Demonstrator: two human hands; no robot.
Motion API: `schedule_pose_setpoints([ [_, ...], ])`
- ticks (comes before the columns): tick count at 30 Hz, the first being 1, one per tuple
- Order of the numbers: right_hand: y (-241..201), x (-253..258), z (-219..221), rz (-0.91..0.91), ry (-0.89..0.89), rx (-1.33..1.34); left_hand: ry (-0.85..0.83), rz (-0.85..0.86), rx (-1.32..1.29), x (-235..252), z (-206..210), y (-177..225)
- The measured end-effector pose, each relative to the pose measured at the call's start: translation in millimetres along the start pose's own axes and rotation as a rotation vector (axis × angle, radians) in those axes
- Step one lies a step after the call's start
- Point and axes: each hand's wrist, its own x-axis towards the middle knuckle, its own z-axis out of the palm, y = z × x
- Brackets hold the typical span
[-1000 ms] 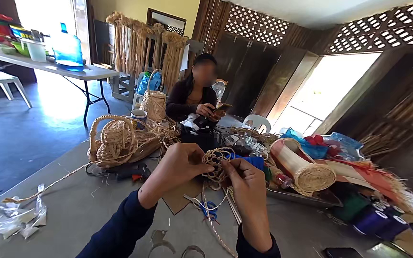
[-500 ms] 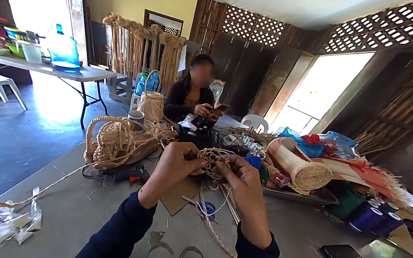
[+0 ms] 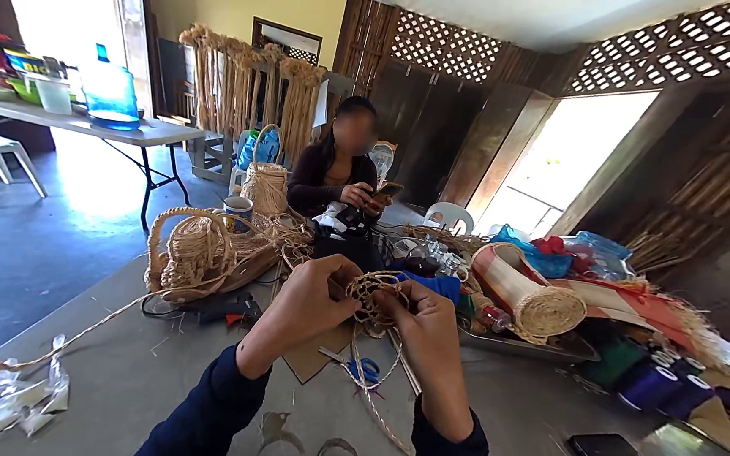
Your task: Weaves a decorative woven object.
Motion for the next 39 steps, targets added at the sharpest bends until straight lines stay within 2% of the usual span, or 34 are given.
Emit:
schedule_pose_setpoints([
  [4,2,-1,2,0.020,-0.062,-0.006,0.050,0.097,-0.017,1,5,-6],
  [8,3,0,1,-0.014,-0.091,0.064,0.118,0.088,0.016,1,10,-7],
  [19,11,0,8,-0.221,0.119,-0.090,0.212,0.020,0.049,0,18,-4],
  [21,12,0,8,-0.240,0.130,-0.114,0.186,0.003,0.054,0,19,-4],
  [25,14,1,7,-0.273,0.053,-0.156,0.008,-0.054,0.109,2,12,-4],
  [28,16,1,8,-0.287,0.030,-0.177,-0.080,-0.042,0.018,2,6,-6],
  [33,9,0,7,-0.248,0.015,-0.045,-0.046,-0.010,-0.003,3,8,-8],
  [39,1,0,0,-0.017,-0.009,-0.012,0.084,0.036,-0.122,3,12,-8],
])
